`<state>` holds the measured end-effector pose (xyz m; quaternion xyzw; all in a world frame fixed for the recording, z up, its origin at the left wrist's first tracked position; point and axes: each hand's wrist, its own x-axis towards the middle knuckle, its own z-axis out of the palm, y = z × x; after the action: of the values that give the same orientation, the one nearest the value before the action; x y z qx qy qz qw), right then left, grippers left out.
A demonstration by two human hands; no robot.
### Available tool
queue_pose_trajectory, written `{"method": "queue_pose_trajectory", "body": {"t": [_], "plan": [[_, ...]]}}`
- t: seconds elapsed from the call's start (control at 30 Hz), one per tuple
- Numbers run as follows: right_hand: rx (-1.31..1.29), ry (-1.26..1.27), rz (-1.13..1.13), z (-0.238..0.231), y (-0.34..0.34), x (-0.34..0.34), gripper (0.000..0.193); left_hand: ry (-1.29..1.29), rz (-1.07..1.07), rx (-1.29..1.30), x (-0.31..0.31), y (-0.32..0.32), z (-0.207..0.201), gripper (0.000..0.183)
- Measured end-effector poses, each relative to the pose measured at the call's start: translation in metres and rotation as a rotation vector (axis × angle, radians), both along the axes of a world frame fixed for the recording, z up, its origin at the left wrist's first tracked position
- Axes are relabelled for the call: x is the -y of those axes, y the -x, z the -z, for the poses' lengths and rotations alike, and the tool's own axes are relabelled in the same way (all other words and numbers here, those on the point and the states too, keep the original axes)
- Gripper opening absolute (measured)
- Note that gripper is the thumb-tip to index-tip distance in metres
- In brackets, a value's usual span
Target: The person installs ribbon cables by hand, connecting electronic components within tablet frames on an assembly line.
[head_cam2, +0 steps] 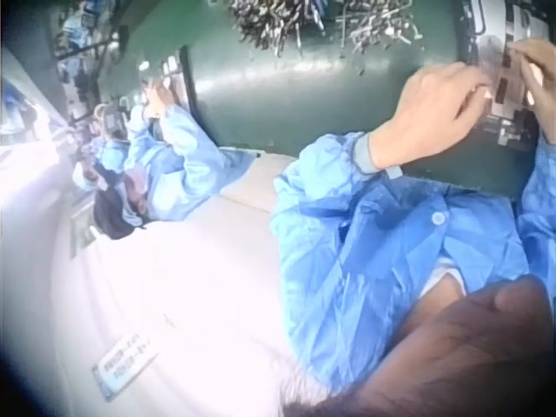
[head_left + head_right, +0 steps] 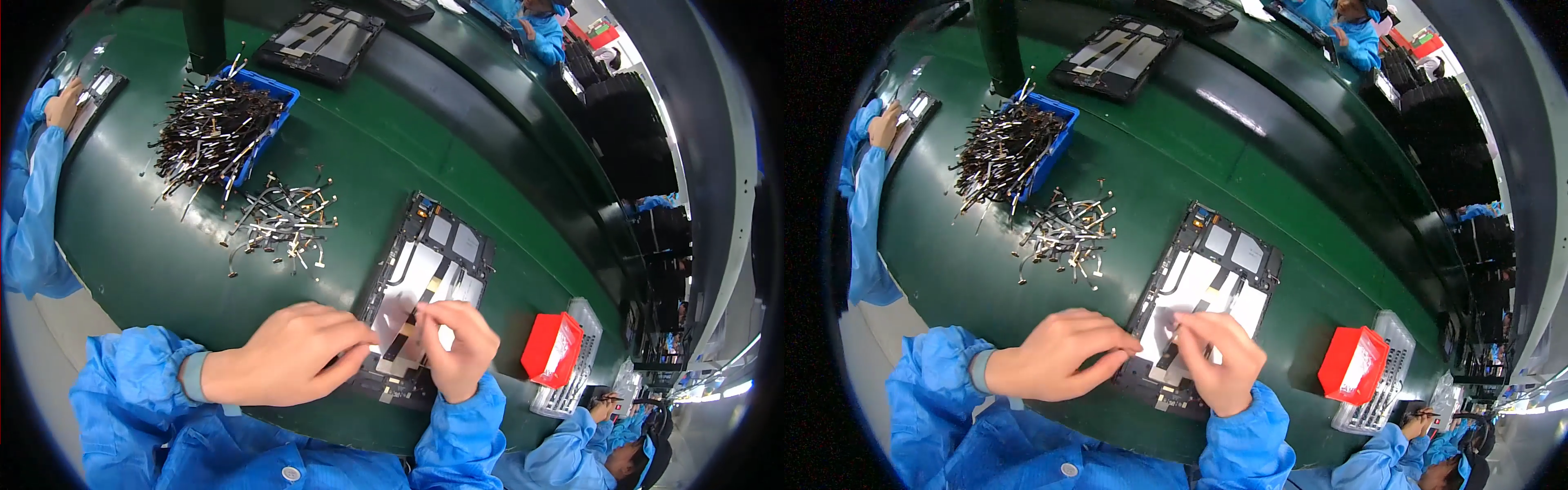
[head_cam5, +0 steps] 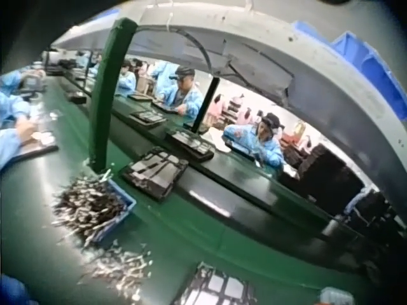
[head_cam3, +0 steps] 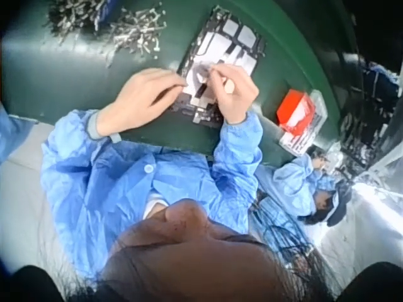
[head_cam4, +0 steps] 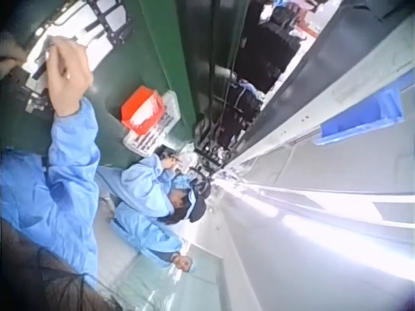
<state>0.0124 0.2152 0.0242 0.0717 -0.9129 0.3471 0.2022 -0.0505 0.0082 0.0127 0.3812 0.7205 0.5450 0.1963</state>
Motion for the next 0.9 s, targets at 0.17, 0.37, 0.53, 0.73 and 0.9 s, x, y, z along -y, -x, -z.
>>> {"method": "queue_pose_trajectory", "body": {"t": [0.17,0.37,0.53,0.73,0.9], "plan": [[0.445,0.708,0.096,0.016,0.026,-0.012,0.014,0.185,-0.123,-0.763,0.006,0.014,0.008,0.023],[0.486,0.635,0.115,0.021,0.04,-0.021,0.013,0.23,-0.167,-0.976,-0.007,0.03,0.018,0.031],[0.462,0.536,0.112,0.024,0.043,-0.018,0.014,0.248,-0.13,-1.073,-0.012,0.038,0.026,0.029],[0.481,0.492,0.106,0.022,0.044,-0.02,0.015,0.241,-0.103,-1.139,-0.018,0.044,0.03,0.026],[0.489,0.533,0.093,0.023,0.044,-0.021,0.015,0.242,-0.014,-1.178,-0.022,0.051,0.026,0.024]]}}
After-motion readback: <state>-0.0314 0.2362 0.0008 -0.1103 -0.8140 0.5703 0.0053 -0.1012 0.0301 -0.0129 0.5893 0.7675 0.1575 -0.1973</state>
